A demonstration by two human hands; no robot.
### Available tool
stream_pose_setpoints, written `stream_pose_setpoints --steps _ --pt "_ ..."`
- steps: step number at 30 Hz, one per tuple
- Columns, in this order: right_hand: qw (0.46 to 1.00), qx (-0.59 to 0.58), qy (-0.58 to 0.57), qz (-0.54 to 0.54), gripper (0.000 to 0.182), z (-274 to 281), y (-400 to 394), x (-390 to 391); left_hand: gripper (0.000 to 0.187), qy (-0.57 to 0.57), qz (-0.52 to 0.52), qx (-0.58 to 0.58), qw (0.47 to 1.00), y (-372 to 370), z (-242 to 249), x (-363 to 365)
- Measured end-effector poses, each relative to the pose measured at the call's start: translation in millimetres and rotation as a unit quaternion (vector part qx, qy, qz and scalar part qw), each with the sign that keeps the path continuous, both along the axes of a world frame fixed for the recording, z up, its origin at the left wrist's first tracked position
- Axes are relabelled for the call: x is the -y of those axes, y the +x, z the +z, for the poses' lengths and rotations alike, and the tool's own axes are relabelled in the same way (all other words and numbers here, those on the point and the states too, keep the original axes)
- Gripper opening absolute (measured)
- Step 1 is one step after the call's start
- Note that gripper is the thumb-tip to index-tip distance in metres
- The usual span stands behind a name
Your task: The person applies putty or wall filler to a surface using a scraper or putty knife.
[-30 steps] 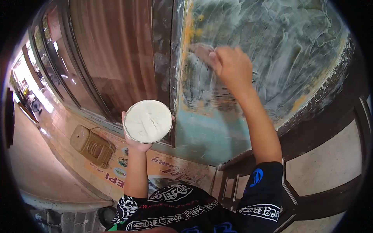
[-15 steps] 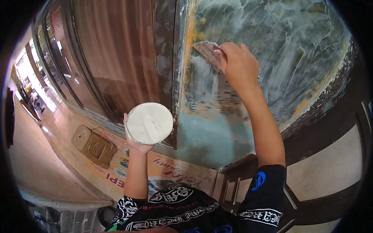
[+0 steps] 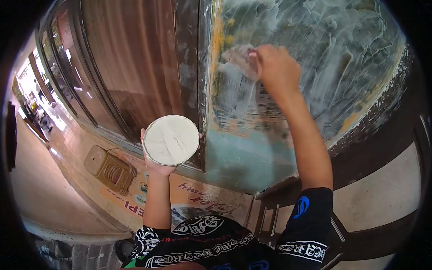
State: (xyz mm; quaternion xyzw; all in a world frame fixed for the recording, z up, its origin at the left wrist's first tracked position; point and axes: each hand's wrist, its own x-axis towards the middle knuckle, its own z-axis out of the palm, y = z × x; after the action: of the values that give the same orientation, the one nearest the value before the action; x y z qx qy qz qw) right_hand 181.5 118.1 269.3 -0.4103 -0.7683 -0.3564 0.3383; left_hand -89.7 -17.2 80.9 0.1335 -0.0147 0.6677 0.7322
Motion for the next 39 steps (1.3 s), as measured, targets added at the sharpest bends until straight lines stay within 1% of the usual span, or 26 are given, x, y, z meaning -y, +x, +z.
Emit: stream_pose_setpoints --steps 2,3,6,7,8,9,12,16,17,19,20,22,23,24,26,29,30,31,32,33,34,35,36,37,38,39 --pt "0.996 -0.05 0.045 0.061 0.017 16.5 4.8 9.1 0.089 0.025 0.0 -0.003 1.0 0.0 -0.7 0.0" --pt "0.996 -0.04 0.035 0.075 0.016 5.5 1.1 13.3 0.088 0.029 0.001 -0.002 1.0 -1.3 -3.9 -0.8" --pt "0.988 0.091 -0.098 0.077 0.015 -75.1 -15.0 12.6 0.088 0.024 0.016 -0.003 1.0 -0.5 -1.0 -0.3" --pt "0.973 0.161 -0.161 0.025 0.013 -112.5 -20.3 8.9 0.088 0.029 -0.001 0.046 0.999 -2.5 -1.4 -1.9" --pt "0.968 0.191 -0.143 0.072 0.011 -152.7 -16.0 -3.1 0.088 0.03 0.0 0.045 0.999 -3.4 1.5 -2.2" --pt "0.958 0.232 -0.159 0.059 0.012 -176.0 -13.0 -14.6 0.088 0.032 0.007 0.031 0.999 -4.2 5.5 -3.1" --pt "0.971 0.191 -0.147 0.007 0.014 -140.6 -12.4 -30.0 0.089 0.053 0.012 -0.017 0.998 -7.5 14.1 -8.3" --pt "0.998 -0.001 -0.06 -0.015 0.019 -2.1 -9.9 -6.8 0.088 0.042 0.035 -0.022 0.998 -9.7 17.4 -7.8" --pt "0.998 -0.002 -0.063 -0.015 0.019 16.3 -7.3 1.1 0.086 0.056 0.033 -0.035 0.997 -10.1 18.1 -8.1" --pt "0.99 -0.101 -0.032 0.089 0.023 36.9 -2.5 11.5 0.083 0.063 0.044 -0.039 0.996 -9.4 24.0 -8.5" --pt "0.991 -0.101 -0.032 0.087 0.023 29.1 -4.9 12.3 0.083 0.063 0.043 -0.039 0.996 -11.0 26.3 -11.2" --pt "0.984 -0.016 -0.133 0.113 0.023 -10.9 -15.0 12.7 0.083 0.05 0.064 -0.052 0.995 -15.2 30.7 -17.7" --pt "0.98 0.052 -0.166 0.095 0.022 -35.4 -21.3 11.7 0.082 0.085 0.056 -0.064 0.993 -15.5 35.5 -18.4" --pt "0.97 0.121 -0.198 0.077 0.02 -63.6 -23.9 7.7 0.082 0.08 0.052 -0.066 0.993 -18.0 36.3 -19.3" --pt "0.959 0.207 -0.181 0.068 0.016 -123.7 -22.4 -15.5 0.081 0.124 0.024 -0.018 0.992 -17.0 40.0 -20.8" --pt "0.956 0.252 -0.144 0.028 0.013 -124.9 -24.4 -24.2 0.08 0.118 0.017 0.009 0.993 -18.5 38.3 -25.4" --pt "0.966 0.223 -0.132 0.005 0.011 -114.1 -20.9 -32.4 0.08 0.118 0.018 0.007 0.993 -17.9 38.1 -26.6" --pt "0.973 0.195 -0.122 -0.019 0.011 -82.7 -19.9 -28.0 0.08 0.113 0.024 -0.004 0.993 -14.8 41.6 -25.1" --pt "0.985 0.144 -0.096 0.005 0.012 -50.5 -15.5 -24.3 0.08 0.107 0.031 -0.014 0.994 -12.1 44.7 -23.4" --pt "0.993 0.093 -0.071 0.03 0.013 -23.8 -10.0 -18.8 0.081 0.077 0.057 -0.09 0.991 -10.6 48.2 -22.9" --pt "0.992 0.095 -0.073 0.032 0.013 -8.5 -7.1 -10.8 0.081 0.075 0.059 -0.088 0.992 -10.2 47.1 -23.8" --pt "0.997 0.028 -0.059 0.045 0.014 3.6 -5.8 -4.5 0.081 0.093 0.039 -0.046 0.994 -10.1 45.5 -24.3" --pt "0.996 -0.038 -0.045 0.059 0.015 8.4 -7.6 -2.8 0.082 0.113 0.02 -0.005 0.993 -10.1 45.0 -25.0" --pt "0.996 -0.038 -0.047 0.063 0.015 -1.2 -10.8 -2.7 0.083 0.081 0.054 -0.079 0.992 -7.1 50.4 -23.2" --pt "0.991 -0.005 -0.093 0.098 0.018 -20.6 -12.6 -0.1 0.083 0.081 0.057 -0.079 0.992 -7.9 48.0 -24.6" --pt "0.981 0.027 -0.139 0.132 0.02 -40.1 -14.1 4.8 0.084 0.094 0.033 -0.037 0.994 -9.1 43.5 -27.5"
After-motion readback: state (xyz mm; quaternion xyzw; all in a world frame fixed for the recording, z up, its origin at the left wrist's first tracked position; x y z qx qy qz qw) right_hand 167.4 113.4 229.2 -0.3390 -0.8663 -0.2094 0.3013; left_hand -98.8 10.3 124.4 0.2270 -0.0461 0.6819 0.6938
